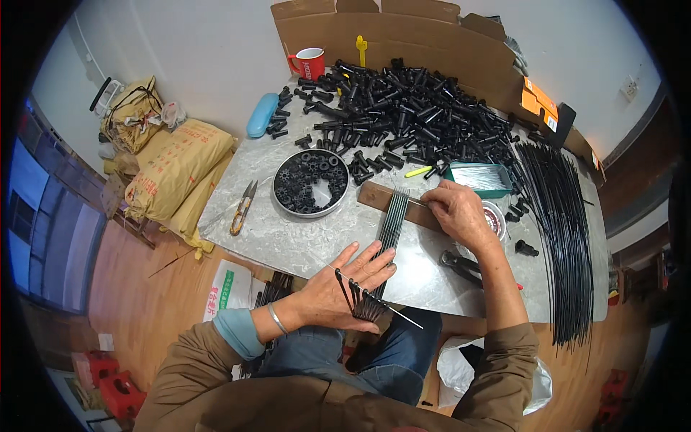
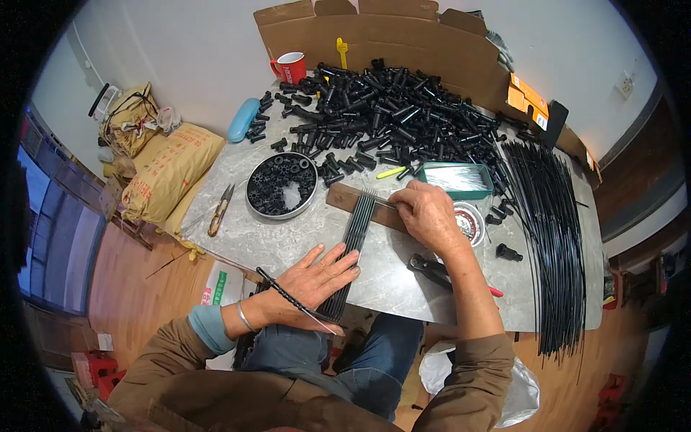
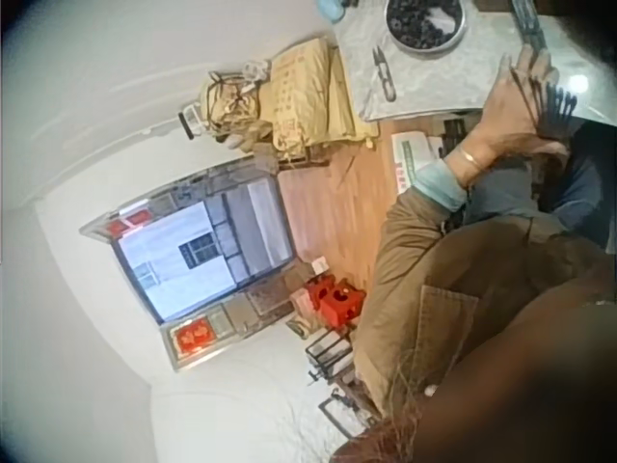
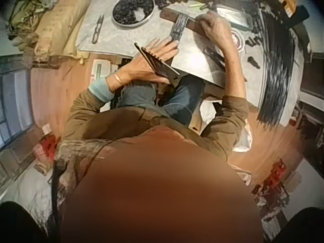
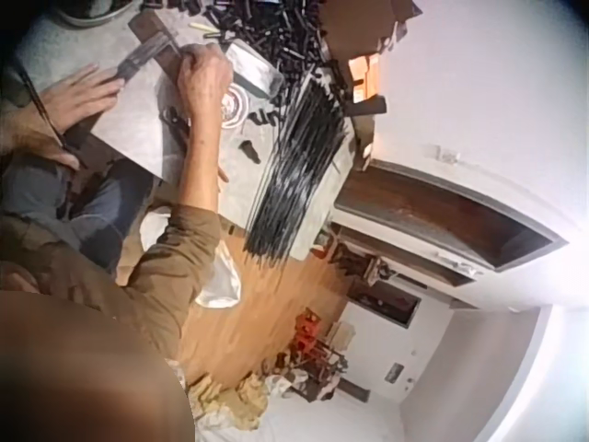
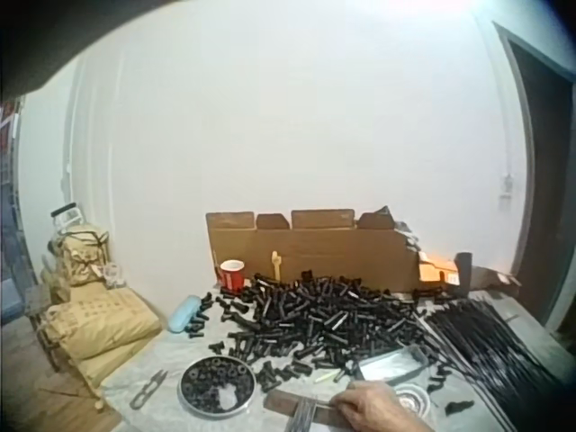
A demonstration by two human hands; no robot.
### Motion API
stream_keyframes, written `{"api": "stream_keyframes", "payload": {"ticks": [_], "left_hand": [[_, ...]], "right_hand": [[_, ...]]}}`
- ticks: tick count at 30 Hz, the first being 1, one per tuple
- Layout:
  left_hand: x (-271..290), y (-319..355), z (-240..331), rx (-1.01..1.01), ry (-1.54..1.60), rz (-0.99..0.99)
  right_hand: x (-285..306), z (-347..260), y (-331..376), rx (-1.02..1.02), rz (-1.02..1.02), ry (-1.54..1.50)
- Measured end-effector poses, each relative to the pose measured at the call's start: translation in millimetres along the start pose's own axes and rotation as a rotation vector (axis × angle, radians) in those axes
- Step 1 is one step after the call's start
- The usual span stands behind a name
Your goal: Assembling and securing bundles of black cables using plastic ties and cutting them to size.
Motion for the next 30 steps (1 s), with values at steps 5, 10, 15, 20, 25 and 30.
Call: {"api": "stream_keyframes", "payload": {"ticks": [5, 10, 15, 20, 25, 30], "left_hand": [[0, -2, 0, 0.004, 0.018, -0.002], [0, -1, 0, 0.003, 0.013, 0.003], [0, 0, 0, -0.006, 0.002, 0.015], [0, 1, -1, 0.002, 0.009, 0.018], [1, 1, -1, 0.013, 0.013, 0.003], [1, 2, 0, 0.016, 0.001, -0.010]], "right_hand": [[1, -3, -5, 0.093, 0.010, 0.042], [-3, -6, -9, 0.177, 0.028, 0.112], [-7, -8, -9, 0.113, -0.010, 0.248], [-10, -14, -16, 0.111, -0.116, 0.266], [-14, -14, -20, 0.138, -0.047, 0.203], [-20, -8, -23, -0.101, -0.146, -0.102]]}}
Point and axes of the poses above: each hand's wrist, its own y-axis away from the middle knuckle, its own x-axis out of the back of the hand, z = x × y, the point moved 4 cm from there along -y, towards the middle knuckle, and after that the axes turned 9 degrees about z, right-handed, at the moved point
